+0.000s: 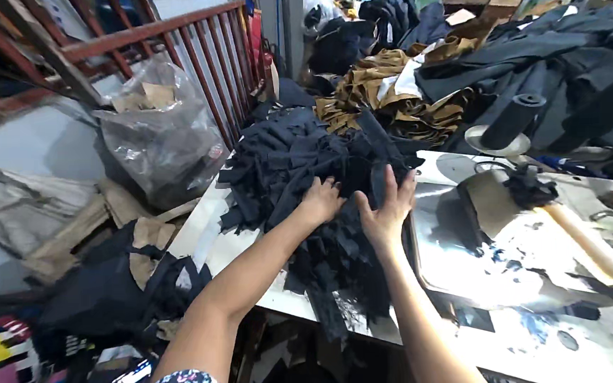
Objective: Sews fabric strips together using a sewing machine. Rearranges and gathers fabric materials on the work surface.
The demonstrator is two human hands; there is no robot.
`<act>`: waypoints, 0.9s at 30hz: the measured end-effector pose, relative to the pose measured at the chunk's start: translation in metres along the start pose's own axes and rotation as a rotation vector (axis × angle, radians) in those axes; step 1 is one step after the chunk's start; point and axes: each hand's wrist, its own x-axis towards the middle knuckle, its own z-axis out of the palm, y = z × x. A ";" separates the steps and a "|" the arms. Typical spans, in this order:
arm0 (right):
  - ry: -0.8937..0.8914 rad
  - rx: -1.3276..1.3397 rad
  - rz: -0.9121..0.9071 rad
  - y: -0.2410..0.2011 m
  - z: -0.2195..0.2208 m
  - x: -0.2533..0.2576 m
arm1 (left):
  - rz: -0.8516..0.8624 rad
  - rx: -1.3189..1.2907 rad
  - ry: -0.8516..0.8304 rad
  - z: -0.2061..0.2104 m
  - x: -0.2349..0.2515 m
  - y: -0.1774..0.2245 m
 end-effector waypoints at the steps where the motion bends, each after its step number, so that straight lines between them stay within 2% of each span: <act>1: -0.032 -0.037 0.001 0.007 0.009 -0.001 | 0.017 0.000 -0.047 -0.009 -0.007 0.003; 3: -0.107 -0.010 0.093 0.022 0.024 -0.005 | 0.130 0.004 -0.067 -0.042 -0.017 0.005; 4: -0.108 0.028 0.120 0.029 0.029 -0.007 | 0.200 -0.028 0.003 -0.061 -0.017 -0.001; 6: -0.103 0.080 0.142 0.038 0.030 -0.008 | 0.251 -0.151 0.297 -0.093 -0.003 -0.028; 8: -0.111 0.116 0.164 0.038 0.027 -0.008 | 0.110 -0.184 0.537 -0.116 0.027 -0.074; 10: -0.084 0.150 0.163 0.040 0.027 -0.007 | -0.102 -0.246 0.609 -0.124 0.063 -0.132; 13: -0.069 0.172 0.157 0.044 0.033 -0.011 | -0.403 -0.330 0.532 -0.118 0.107 -0.202; 17: -0.018 0.316 0.198 0.044 0.035 -0.015 | -0.591 -0.512 0.455 -0.083 0.149 -0.254; 19: 0.071 0.438 0.267 0.041 0.030 -0.011 | -0.594 -0.726 0.464 -0.057 0.141 -0.245; 22: 0.100 0.497 0.404 0.029 0.027 0.007 | -0.593 -0.747 0.249 -0.047 0.101 -0.211; 24: -0.011 0.534 0.476 0.017 0.031 0.021 | -0.565 -0.643 0.235 -0.033 0.085 -0.206; 26: -0.199 0.553 0.385 0.018 0.045 0.029 | -0.493 -0.583 0.283 -0.018 0.066 -0.208; 27: -0.269 0.528 0.329 0.018 0.053 0.031 | -0.497 -0.643 0.239 -0.022 0.049 -0.200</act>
